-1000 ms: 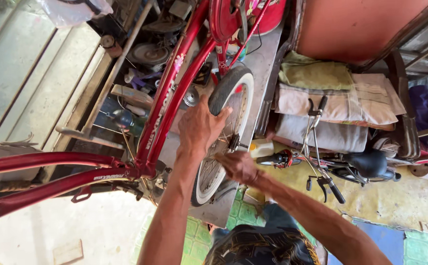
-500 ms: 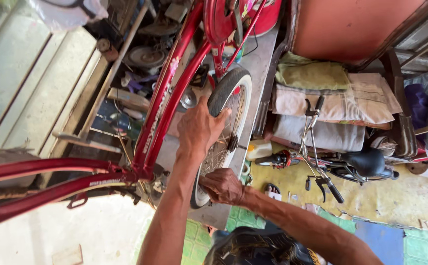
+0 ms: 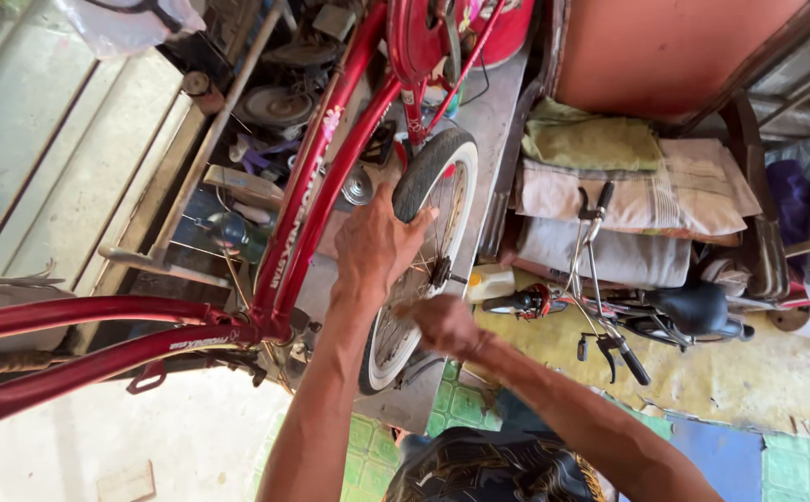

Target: The person holds the front wheel of a red bicycle steady with one hand while working at the hub and spokes with the other hand, turning components at the hub and checking the wheel by hand. The person continues working around the hub and spokes throughout the episode.

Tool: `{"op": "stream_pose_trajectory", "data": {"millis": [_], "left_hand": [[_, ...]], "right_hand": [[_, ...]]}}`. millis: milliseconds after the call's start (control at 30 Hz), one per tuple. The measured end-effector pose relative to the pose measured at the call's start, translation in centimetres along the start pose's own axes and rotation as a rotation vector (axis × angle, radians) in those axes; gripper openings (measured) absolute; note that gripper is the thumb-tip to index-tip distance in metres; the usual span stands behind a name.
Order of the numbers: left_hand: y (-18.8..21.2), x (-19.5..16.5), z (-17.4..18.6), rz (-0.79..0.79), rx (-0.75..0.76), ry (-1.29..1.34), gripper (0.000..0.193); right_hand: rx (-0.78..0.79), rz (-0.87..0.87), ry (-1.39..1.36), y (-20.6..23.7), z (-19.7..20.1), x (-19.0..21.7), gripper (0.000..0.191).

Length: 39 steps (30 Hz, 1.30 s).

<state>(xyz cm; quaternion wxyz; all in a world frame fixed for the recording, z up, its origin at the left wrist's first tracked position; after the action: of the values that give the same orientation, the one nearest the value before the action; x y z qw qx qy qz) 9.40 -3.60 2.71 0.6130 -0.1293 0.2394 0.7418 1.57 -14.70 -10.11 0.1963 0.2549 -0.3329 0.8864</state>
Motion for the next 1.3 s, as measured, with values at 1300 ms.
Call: {"op": "stream_pose_trajectory", "data": {"millis": [1300], "left_hand": [[0.1, -1.7, -0.5, 0.025, 0.048, -0.016, 0.069]], "right_hand": [[-0.267, -0.19, -0.273, 4.1, -0.9, 1.7, 0.026]]}}
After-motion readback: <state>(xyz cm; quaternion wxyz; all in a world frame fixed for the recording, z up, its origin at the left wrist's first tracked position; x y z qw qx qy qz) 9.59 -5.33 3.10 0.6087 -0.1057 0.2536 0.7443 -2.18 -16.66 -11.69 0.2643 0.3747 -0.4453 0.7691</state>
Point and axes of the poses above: each hand's wrist, its own y-axis away from the middle knuckle, its own z-axis out of the back of the hand, x = y × z, the point moved 4 cm from there along -y, towards the middle knuckle, and after that the axes turned 7 degrees about x, right-handed, at the moved point
